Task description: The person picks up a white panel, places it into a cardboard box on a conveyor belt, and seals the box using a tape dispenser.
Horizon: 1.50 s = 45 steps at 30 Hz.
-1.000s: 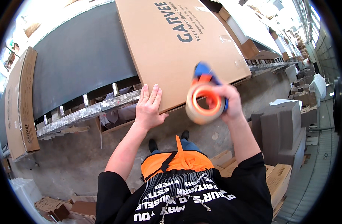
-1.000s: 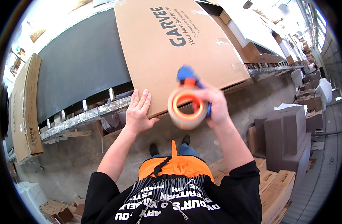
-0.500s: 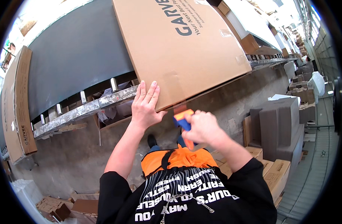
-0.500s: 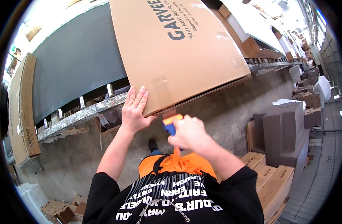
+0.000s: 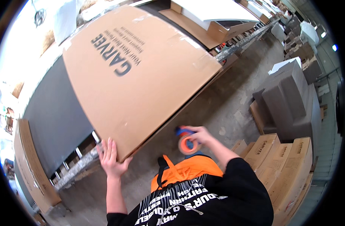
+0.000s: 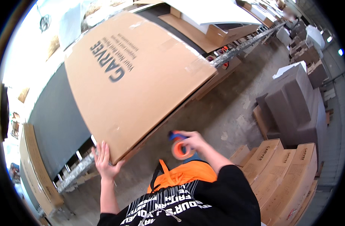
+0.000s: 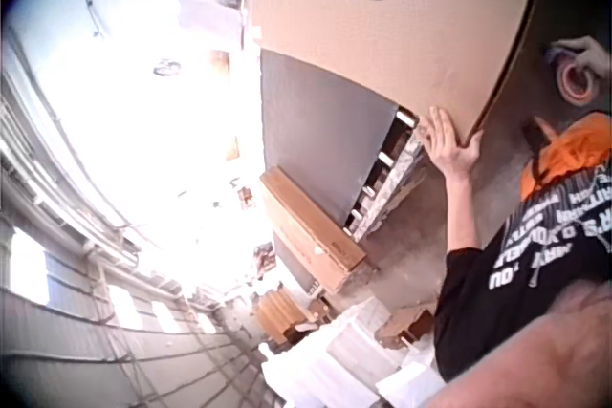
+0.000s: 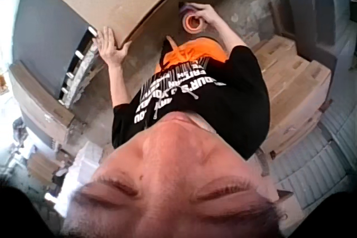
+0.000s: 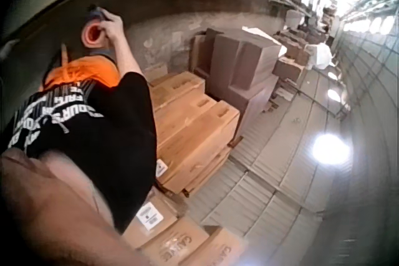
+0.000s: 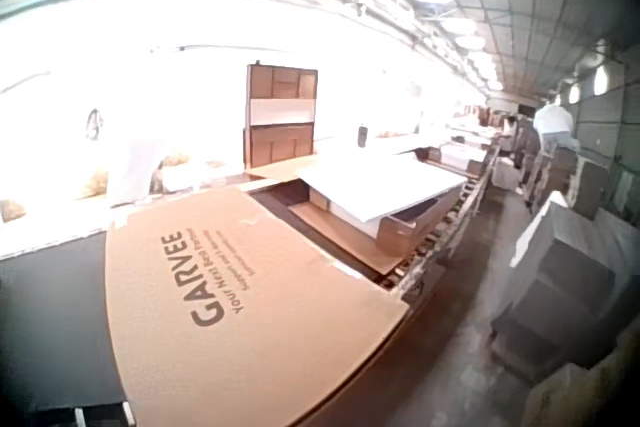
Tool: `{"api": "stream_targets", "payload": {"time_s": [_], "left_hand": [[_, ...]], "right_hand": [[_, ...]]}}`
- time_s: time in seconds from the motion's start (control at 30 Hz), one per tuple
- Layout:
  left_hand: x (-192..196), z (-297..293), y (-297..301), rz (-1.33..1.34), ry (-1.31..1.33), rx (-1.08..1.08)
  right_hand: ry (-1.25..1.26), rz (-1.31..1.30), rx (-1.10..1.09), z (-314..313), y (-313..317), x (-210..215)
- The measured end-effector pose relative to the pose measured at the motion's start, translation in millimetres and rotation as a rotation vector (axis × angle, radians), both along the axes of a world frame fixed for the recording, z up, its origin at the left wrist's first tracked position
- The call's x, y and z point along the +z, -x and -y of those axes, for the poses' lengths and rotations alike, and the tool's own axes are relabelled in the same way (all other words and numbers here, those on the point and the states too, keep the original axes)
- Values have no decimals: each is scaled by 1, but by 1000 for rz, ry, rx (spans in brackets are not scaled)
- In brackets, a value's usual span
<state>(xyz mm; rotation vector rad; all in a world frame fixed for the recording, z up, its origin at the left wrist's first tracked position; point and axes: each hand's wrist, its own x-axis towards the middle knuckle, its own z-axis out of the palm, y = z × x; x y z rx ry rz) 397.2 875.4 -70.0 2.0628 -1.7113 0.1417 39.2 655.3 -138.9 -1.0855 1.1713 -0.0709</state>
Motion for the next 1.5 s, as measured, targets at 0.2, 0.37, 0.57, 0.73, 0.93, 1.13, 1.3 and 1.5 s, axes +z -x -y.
{"api": "stream_targets", "payload": {"time_s": [0.2, 0.37, 0.57, 0.73, 0.93, 1.13, 1.3, 1.5], "left_hand": [[48, 73, 86, 154, -259, -19], [28, 242, 160, 190, -296, -311], [27, 258, 156, 283, -341, -296], [53, 335, 188, 132, -223, -535], [65, 416, 219, -34, 43, -728], [48, 415, 210, -229, -5, -515], [48, 435, 247, -303, 50, -710], [31, 464, 278, -762, 115, -617]], "right_hand": [[261, 626, -354, 205, 141, 59], [162, 663, -64, 360, 122, 107], [114, 496, 844, 316, 142, 91], [-56, 539, 283, 134, 192, 42], [-118, 841, -673, 211, 188, 61], [-355, 1056, -763, 234, 183, 53], [-252, 961, -681, 253, 155, 65], [-347, 1120, -628, 249, 125, 78]]}}
